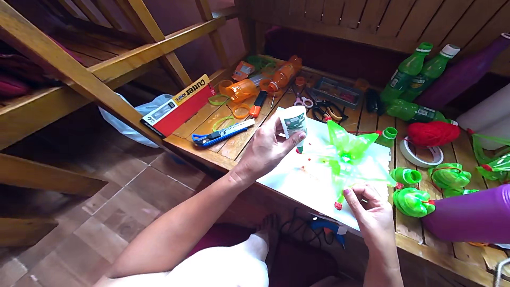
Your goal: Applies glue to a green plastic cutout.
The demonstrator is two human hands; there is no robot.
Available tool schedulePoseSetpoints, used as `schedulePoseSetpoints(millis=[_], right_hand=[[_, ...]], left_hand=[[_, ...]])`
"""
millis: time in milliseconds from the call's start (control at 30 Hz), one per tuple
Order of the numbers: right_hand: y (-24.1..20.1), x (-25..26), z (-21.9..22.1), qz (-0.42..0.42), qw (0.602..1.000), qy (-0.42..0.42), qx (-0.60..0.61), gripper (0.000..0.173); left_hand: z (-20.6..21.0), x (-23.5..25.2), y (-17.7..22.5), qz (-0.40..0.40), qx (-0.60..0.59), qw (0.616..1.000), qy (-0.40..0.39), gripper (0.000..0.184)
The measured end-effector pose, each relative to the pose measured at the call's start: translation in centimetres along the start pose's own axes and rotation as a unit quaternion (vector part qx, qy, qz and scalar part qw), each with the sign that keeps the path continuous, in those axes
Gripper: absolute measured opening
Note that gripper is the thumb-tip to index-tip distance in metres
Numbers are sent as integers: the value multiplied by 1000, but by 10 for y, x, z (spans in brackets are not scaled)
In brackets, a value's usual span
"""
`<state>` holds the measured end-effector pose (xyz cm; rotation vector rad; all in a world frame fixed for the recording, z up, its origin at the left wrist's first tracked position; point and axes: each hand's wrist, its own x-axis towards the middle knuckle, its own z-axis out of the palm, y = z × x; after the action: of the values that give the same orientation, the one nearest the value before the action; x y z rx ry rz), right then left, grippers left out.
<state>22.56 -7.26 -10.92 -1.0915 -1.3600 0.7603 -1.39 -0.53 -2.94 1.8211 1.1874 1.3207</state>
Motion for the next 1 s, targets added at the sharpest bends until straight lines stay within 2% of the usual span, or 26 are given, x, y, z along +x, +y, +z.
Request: schedulePoseSetpoints(millis=[367,567,733,1000], right_hand=[[2,1,-1,-5,1000,-4,-6,13],[2,1,-1,-6,1000,-5,-3,13],[1,0,-2,-3,1000,-5,-4,13],[2,1,-1,-12,1000,-6,-4,13]], left_hand=[[-2,-1,0,8,-4,1000,1,43],[-5,-4,1,14,20,999,21,38],[-2,-6,-1,36,20,999,20,41],[-5,-6,-1,25,24,999,38,37]])
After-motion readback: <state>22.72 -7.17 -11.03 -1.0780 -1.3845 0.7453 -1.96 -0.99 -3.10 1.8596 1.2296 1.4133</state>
